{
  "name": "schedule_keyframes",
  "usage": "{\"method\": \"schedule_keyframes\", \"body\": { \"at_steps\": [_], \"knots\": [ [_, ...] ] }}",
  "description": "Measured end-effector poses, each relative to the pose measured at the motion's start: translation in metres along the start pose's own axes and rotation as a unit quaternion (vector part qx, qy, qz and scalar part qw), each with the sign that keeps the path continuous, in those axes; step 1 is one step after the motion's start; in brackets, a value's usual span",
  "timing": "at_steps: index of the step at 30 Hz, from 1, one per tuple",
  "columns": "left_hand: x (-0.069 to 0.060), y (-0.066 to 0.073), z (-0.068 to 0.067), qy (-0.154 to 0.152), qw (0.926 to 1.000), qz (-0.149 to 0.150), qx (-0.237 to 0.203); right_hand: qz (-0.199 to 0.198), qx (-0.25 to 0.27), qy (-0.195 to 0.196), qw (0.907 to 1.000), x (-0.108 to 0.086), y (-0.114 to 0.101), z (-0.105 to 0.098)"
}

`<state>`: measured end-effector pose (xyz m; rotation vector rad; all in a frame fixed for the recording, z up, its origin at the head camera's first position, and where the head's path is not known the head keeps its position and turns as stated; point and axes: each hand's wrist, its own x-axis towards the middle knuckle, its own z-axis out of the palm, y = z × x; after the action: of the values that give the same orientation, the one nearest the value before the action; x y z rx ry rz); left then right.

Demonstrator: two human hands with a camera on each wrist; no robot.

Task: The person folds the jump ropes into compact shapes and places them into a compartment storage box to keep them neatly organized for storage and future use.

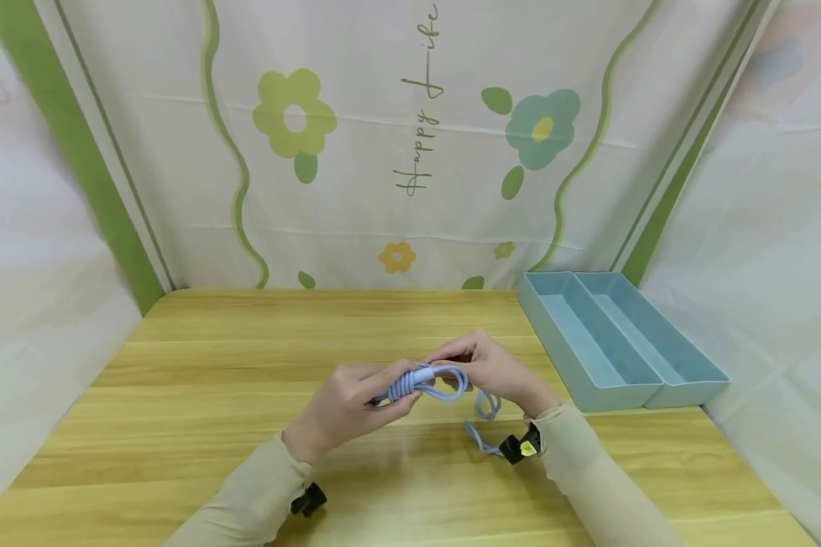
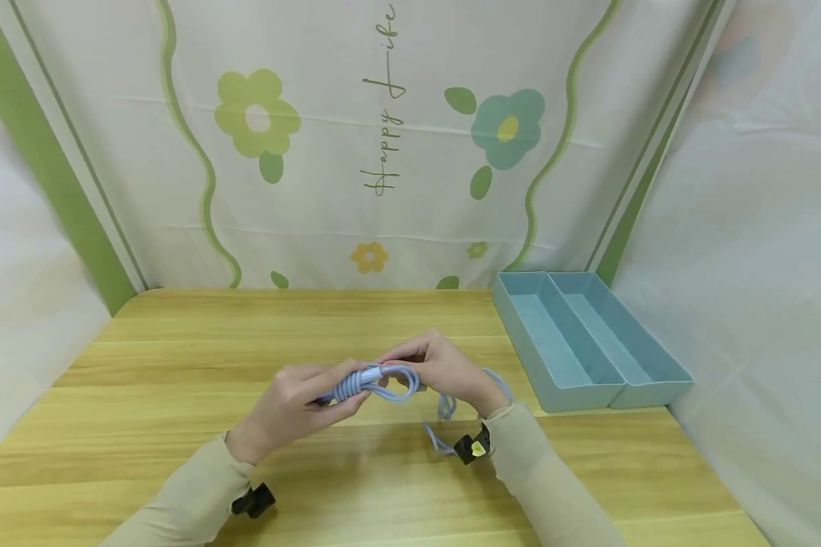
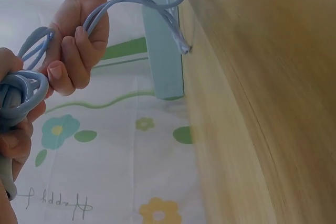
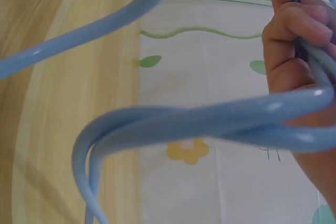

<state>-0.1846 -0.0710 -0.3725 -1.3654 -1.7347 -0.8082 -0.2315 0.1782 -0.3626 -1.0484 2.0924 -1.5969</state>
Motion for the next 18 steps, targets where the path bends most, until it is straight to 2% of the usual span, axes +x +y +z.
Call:
{"method": "schedule_keyframes", "body": {
  "at_steps": [5,9,13,18],
  "knots": [
    [-0.001,-0.005,0.0,0.028,0.9981,-0.046,-0.029,-0.002,0.017,-0.005,0.9998,0.002,0.003,0.003],
    [-0.004,-0.008,-0.001,0.051,0.9935,-0.093,-0.041,0.004,0.033,0.001,0.9995,0.003,0.005,0.007],
    [-0.005,-0.012,-0.004,0.075,0.9876,-0.136,-0.028,-0.001,-0.024,0.013,0.9996,0.007,0.005,0.016],
    [-0.007,-0.014,-0.006,0.067,0.9827,-0.172,-0.005,-0.031,-0.133,0.016,0.9905,0.009,-0.004,0.03]
  ]
}}
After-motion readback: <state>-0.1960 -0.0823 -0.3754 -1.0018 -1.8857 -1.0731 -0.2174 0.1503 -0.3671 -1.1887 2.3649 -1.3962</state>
